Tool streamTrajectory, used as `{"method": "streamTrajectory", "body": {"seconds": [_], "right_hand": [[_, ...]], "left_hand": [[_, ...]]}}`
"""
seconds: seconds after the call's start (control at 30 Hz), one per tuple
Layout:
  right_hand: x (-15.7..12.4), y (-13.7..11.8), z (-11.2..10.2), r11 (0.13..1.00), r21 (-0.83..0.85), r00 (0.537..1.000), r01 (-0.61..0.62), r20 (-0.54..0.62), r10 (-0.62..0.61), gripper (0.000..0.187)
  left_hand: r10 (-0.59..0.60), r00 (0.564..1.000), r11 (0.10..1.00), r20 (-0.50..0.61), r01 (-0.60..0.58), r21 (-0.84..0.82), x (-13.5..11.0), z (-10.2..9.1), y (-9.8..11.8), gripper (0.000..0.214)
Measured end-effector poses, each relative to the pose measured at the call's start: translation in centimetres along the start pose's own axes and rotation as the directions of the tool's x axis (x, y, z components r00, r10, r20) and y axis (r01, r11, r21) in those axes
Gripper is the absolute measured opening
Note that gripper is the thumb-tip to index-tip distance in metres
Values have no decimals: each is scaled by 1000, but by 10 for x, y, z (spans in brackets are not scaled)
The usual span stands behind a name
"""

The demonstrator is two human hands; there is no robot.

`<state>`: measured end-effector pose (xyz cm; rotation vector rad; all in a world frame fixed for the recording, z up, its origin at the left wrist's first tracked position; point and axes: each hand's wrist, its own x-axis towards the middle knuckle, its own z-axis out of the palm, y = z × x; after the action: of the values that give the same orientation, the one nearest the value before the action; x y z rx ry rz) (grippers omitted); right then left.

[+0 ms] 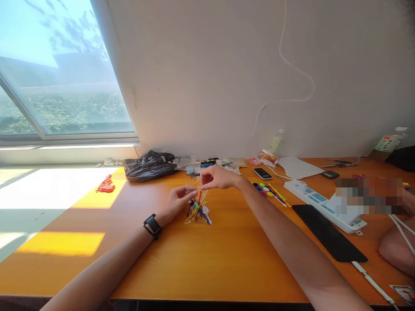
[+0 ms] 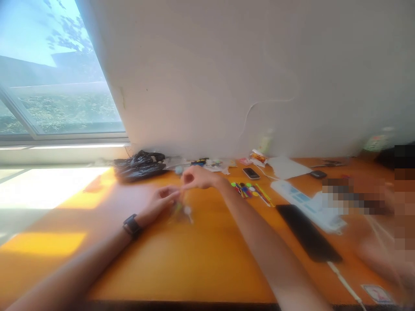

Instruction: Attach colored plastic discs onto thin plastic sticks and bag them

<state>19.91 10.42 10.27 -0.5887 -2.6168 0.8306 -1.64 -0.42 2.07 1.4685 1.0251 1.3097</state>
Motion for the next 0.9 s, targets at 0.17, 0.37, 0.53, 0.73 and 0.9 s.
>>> {"method": "streamTrajectory", "body": {"seconds": [0.17, 0.37, 0.53, 0.73, 0.9], "right_hand": [[3, 22, 13, 971, 182, 983, -155, -69, 170, 78], [2, 42, 20, 888, 408, 971, -210, 191, 142, 50], [-1, 50, 21, 849, 477, 970, -225, 188, 151, 47], [-3, 57, 18, 881, 416, 967, -225, 207, 150, 41], [-5, 56, 13, 866, 471, 983, -165, 151, 106, 42]], "left_hand": [[-20, 999, 1000, -40, 19, -18, -1, -1, -2, 43], [-6, 991, 999, -134, 2, -34, 4, -4, -8, 44], [-12, 969, 996, -247, -9, -87, 8, -5, -14, 42], [5, 958, 999, -287, -17, -36, 11, -9, -20, 40], [12, 969, 999, -247, -24, -45, 12, -11, -14, 40]]}}
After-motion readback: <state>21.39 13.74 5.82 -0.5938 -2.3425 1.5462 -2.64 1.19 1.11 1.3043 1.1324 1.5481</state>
